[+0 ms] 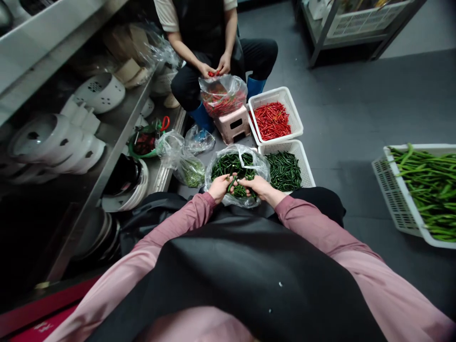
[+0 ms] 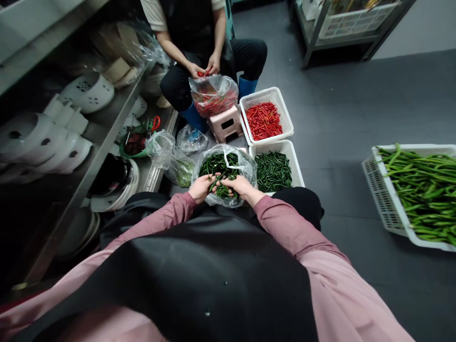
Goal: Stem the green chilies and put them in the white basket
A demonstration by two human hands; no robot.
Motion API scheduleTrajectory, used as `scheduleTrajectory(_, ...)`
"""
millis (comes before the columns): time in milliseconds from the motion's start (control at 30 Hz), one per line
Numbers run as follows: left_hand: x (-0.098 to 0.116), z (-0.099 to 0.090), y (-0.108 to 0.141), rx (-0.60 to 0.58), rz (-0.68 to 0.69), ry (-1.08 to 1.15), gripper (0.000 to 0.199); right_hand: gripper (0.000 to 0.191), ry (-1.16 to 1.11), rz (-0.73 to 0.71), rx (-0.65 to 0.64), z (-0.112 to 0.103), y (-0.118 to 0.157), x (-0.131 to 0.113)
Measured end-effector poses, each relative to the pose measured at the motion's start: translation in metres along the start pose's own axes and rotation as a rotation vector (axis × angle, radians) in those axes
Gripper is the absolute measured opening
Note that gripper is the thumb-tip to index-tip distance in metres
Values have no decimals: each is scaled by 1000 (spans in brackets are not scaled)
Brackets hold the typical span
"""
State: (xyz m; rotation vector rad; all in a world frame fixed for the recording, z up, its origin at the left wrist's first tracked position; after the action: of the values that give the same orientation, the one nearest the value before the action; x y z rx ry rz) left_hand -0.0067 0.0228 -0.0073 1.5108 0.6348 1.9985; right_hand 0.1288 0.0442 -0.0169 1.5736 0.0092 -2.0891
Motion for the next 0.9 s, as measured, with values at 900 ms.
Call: scheduleTrajectory(900, -3, -12, -33, 365, 211, -1500, 24, 11, -258, -86, 338, -57, -8, -55)
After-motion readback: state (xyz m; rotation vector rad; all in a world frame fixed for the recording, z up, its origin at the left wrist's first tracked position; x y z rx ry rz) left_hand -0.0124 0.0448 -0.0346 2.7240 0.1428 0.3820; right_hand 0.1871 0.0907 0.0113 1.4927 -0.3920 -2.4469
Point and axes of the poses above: each hand's wrist, its own y-axis away from the middle knuckle, its own z-axis out of the palm, x = y × z, the point moved 5 cm from there along -y, towards the middle knuckle, and after that the axes turned 14 degrees about -z, right-handed, at the moved point
